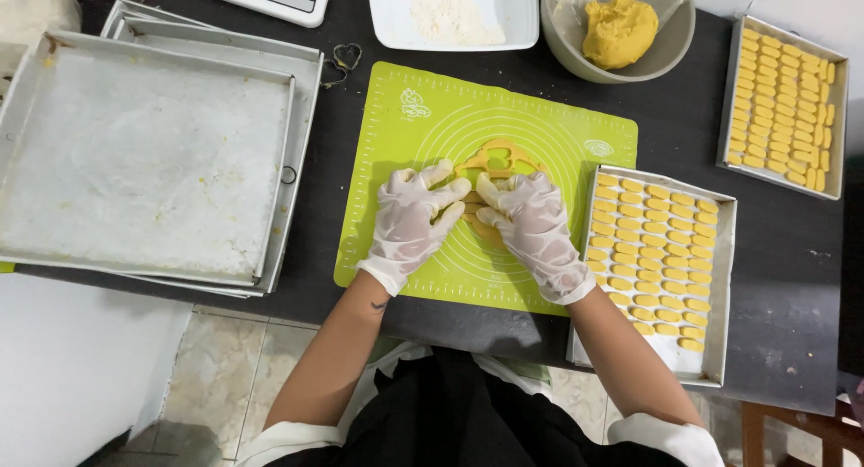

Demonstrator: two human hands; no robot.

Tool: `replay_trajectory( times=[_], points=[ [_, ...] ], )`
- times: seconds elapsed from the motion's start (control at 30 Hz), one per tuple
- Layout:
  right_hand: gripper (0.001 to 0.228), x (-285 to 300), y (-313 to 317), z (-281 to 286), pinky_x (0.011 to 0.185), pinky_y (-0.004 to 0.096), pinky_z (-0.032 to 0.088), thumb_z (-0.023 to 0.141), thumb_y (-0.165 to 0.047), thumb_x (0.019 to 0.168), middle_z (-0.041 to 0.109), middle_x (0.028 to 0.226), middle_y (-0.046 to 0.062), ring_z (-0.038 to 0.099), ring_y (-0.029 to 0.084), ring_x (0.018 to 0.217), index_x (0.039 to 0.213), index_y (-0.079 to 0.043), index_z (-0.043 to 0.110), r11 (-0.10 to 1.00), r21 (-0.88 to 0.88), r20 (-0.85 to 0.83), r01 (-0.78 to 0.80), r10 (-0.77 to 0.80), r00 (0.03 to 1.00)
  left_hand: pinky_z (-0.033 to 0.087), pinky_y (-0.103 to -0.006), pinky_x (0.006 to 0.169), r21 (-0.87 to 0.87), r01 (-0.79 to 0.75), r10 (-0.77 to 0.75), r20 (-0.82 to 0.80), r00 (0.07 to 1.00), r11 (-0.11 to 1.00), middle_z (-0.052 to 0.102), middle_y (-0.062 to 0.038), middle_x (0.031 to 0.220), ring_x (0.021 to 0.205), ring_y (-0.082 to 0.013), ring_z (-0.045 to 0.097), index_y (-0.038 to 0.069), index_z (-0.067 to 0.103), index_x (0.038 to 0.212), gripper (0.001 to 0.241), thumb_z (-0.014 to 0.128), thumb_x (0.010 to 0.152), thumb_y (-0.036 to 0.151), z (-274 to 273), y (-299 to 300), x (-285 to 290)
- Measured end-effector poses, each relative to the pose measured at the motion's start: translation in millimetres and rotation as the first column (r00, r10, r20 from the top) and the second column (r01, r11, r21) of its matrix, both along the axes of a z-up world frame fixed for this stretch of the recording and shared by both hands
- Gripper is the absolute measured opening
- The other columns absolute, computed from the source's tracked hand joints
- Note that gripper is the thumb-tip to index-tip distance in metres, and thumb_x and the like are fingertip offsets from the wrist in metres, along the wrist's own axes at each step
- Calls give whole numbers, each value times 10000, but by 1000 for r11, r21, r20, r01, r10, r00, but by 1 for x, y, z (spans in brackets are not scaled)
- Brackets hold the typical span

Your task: Cutting cookie shapes from rolled-out dough using a cutter and arranging them on a baking tray.

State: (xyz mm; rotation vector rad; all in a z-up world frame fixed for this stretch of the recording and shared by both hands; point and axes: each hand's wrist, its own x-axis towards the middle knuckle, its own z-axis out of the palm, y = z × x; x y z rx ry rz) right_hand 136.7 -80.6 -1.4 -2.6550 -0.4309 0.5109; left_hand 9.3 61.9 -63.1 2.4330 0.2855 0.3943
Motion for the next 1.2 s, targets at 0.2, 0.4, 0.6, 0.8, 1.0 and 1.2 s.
replay_trajectory(
  times=[0.2,0.4,0.6,0.8,1.0,1.2],
  points=[
    [414,0,5,3,827,455,627,934,-301,670,697,1031,114,734,354,1009,1049,-195,805,979,-174,-35,-109,104,994,396,-477,1052,-18,18,-19,-56,998,1000,597,-25,1453,1300,-302,519,456,671,1307,357,672,950,432,17,0,0],
    [285,2,-19,-14,904,435,596,804,-388,815,663,1010,37,677,318,1084,1084,-294,792,879,-157,187,-450,474,860,403,-510,1041,0,23,-23,-108,994,1000,576,-16,1467,1294,-335,517,463,665,1311,378,667,934,436,16,1,2],
    [296,10,-35,-39,848,418,532,778,-449,793,629,935,-14,610,275,1005,1061,-323,778,829,-174,333,-531,557,761,395,-547,1046,-6,24,-25,-176,984,1000,548,-9,1491,1304,-360,498,450,662,1317,387,652,933,406,23,0,3],
    [321,7,-25,-32,869,440,508,730,-453,829,622,973,-11,600,288,1025,1119,-317,750,801,-219,295,-557,598,745,387,-565,1054,-5,14,-15,-213,977,1000,525,12,1501,1311,-350,485,481,645,1323,396,641,935,401,21,-1,6],
    [371,-5,-15,-16,889,444,517,781,-394,803,607,991,-5,596,304,1056,1156,-295,725,841,-151,351,-519,536,768,393,-564,1056,16,7,-4,-224,975,1000,514,24,1506,1315,-348,485,476,646,1303,381,622,928,410,18,-4,5],
    [367,-6,-38,-43,905,442,519,700,-448,894,621,1058,-2,597,293,1086,1239,-322,695,852,-242,337,-464,522,783,410,-536,1049,11,-1,2,-150,989,1000,528,32,1477,1269,-314,518,363,650,1224,292,605,935,372,39,-5,1]
  ],
)
